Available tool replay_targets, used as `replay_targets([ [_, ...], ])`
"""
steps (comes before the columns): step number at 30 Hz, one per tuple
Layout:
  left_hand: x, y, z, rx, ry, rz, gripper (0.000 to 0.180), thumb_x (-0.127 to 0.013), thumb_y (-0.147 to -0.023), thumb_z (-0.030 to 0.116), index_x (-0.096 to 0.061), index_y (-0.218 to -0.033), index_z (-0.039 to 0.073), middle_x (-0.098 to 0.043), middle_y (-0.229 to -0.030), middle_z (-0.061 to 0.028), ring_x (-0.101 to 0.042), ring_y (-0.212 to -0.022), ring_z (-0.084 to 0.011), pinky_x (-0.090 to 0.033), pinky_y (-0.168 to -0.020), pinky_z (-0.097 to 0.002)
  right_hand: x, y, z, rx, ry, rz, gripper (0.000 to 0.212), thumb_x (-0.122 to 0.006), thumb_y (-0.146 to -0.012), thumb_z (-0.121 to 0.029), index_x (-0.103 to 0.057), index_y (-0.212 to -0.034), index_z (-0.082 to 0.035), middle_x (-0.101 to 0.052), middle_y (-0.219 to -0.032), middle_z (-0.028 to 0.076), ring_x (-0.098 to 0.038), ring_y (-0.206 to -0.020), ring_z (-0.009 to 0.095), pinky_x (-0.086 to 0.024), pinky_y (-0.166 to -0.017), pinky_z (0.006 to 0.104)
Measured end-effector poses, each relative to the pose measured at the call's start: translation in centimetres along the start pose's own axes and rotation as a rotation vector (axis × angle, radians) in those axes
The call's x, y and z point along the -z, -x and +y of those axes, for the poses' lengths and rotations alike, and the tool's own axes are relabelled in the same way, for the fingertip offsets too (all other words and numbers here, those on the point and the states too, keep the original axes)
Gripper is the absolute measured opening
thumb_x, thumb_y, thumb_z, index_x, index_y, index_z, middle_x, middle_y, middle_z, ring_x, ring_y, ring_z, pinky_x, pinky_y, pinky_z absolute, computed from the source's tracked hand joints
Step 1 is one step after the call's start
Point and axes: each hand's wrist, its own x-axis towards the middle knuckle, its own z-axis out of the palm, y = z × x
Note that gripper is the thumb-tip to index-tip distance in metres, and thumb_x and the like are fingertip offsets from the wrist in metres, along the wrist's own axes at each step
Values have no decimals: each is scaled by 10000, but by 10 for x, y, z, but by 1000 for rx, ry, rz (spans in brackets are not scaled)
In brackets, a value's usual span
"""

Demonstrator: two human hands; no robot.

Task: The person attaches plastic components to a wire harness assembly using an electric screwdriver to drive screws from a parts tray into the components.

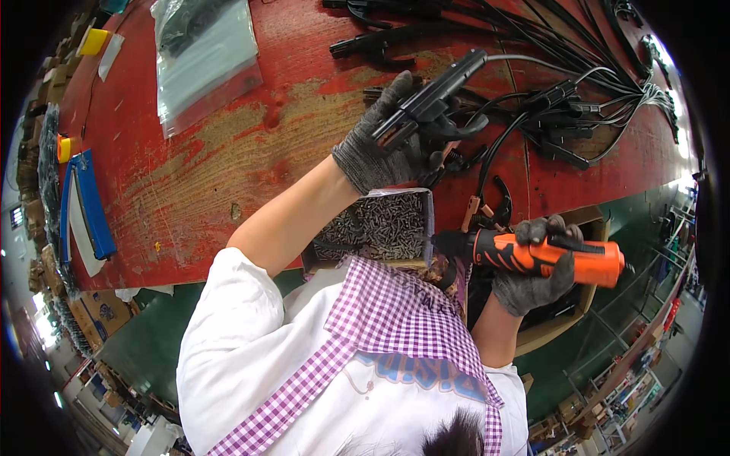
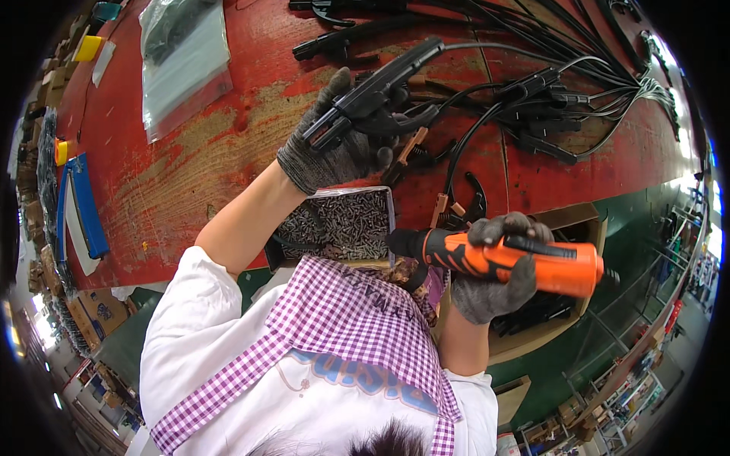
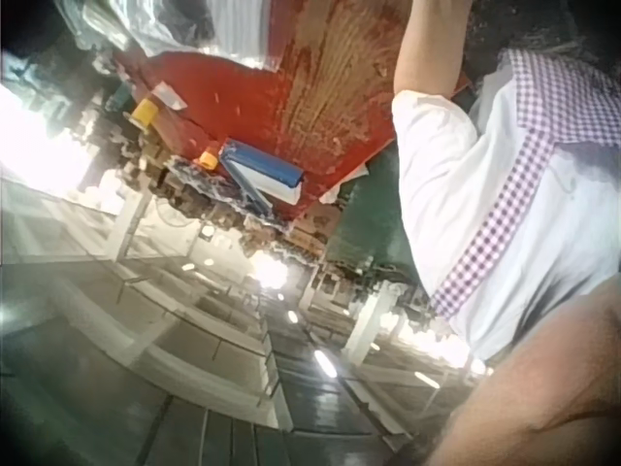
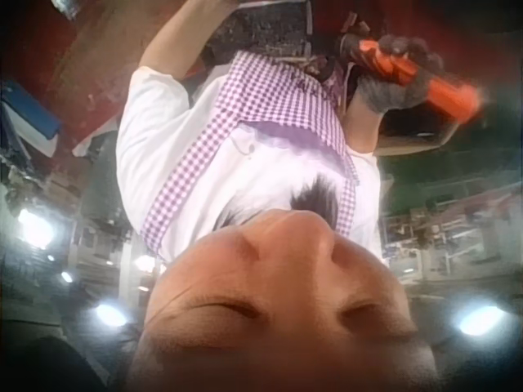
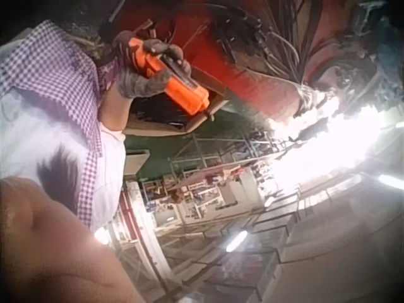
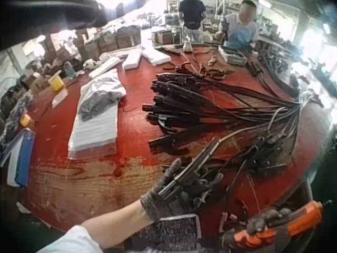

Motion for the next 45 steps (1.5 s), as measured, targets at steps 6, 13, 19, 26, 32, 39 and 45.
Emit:
replay_targets([
  [6,-16,-2,-8,122,233,136,450,-531,-780,469,-555,-926,43,-566,-873,-183,-567,-803,-280,-517,-589,-349,-17,17,26,235,287,-283,353,-586,-756,-198,-376,-1014,-79,-532,-935,163,-553,-718,221,-473,-623,327],
  [13,10,7,-11,157,490,-57,409,-541,-826,269,-410,-1088,-15,-517,-954,-200,-569,-670,-180,-523,-499,-204,-17,19,39,256,339,-366,354,-611,-735,-148,-385,-994,-59,-537,-942,169,-563,-775,245,-492,-648,356],
  [19,16,13,-9,49,25,61,369,-557,-820,224,-418,-1107,39,-560,-802,-96,-528,-518,-77,-442,-372,-133,-16,16,46,303,361,-409,342,-605,-747,-153,-396,-1000,-56,-543,-935,167,-570,-775,242,-500,-657,358],
  [26,10,13,-10,-32,-381,245,389,-555,-818,224,-410,-1150,84,-544,-697,-34,-461,-414,-21,-347,-304,-113,-17,15,46,259,380,-444,334,-612,-738,-151,-415,-996,-71,-552,-932,157,-576,-774,241,-502,-658,352],
  [32,12,13,-9,-16,-353,248,390,-553,-816,221,-401,-1151,89,-545,-695,-33,-457,-398,-21,-354,-304,-123,-18,15,49,238,377,-436,335,-610,-736,-145,-404,-990,-74,-551,-915,155,-569,-753,237,-498,-639,351],
  [39,14,11,-7,25,-315,234,359,-566,-806,197,-388,-1115,153,-506,-660,-46,-462,-417,-70,-366,-307,-154,-22,19,47,177,404,-366,361,-617,-727,-161,-400,-1003,-82,-549,-903,140,-560,-753,235,-491,-637,347],
  [45,15,13,-12,-31,-327,181,357,-560,-807,222,-436,-1105,70,-546,-694,-34,-426,-389,-17,-340,-304,-116,-25,16,43,184,257,-314,378,-607,-713,-164,-407,-1021,-73,-556,-912,152,-549,-708,222,-479,-615,326],
])
